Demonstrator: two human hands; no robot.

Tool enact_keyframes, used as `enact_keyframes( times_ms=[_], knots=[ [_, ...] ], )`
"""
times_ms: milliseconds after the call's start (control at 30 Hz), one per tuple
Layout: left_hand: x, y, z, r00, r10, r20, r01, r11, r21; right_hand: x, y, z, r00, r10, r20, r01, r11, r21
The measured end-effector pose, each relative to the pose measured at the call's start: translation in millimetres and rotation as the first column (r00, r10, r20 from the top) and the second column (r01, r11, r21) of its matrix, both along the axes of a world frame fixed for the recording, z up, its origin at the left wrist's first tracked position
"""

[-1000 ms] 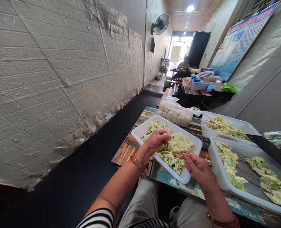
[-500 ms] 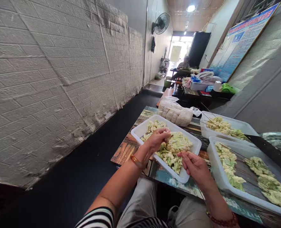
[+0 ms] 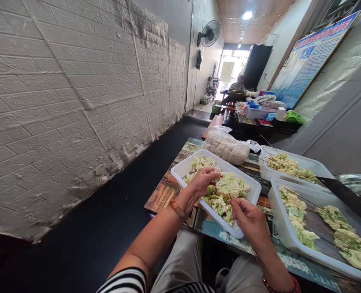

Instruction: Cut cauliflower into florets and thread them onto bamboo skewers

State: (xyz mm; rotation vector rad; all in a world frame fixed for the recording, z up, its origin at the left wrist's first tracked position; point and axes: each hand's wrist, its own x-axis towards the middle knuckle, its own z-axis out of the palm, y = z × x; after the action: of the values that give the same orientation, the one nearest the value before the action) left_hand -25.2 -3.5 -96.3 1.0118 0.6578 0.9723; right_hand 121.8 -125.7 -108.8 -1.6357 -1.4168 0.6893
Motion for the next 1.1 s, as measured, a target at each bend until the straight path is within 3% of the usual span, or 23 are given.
enact_keyframes(
  times_ms=[367,733,933,1100],
  knots=[
    [3,4,-1.7,0.996,-0.086,0.025,0.083,0.992,0.093,-1,2,-1.4,0.999,-0.030,0.044,0.027,0.997,0.074],
    [4,4,0.7,0.994,-0.104,0.019,0.102,0.992,0.078,-1,2,-2.5,1.000,-0.019,-0.022,0.021,0.996,0.087],
    [2,4,2.4,0.993,-0.116,0.023,0.116,0.993,0.006,2,7,-5.7,0.985,0.015,-0.170,-0.004,0.998,0.063],
    [-3,3,9.0,0.978,-0.125,0.166,0.149,0.979,-0.140,1,8,-3.6,0.924,-0.003,-0.383,0.027,0.998,0.058]
  ],
)
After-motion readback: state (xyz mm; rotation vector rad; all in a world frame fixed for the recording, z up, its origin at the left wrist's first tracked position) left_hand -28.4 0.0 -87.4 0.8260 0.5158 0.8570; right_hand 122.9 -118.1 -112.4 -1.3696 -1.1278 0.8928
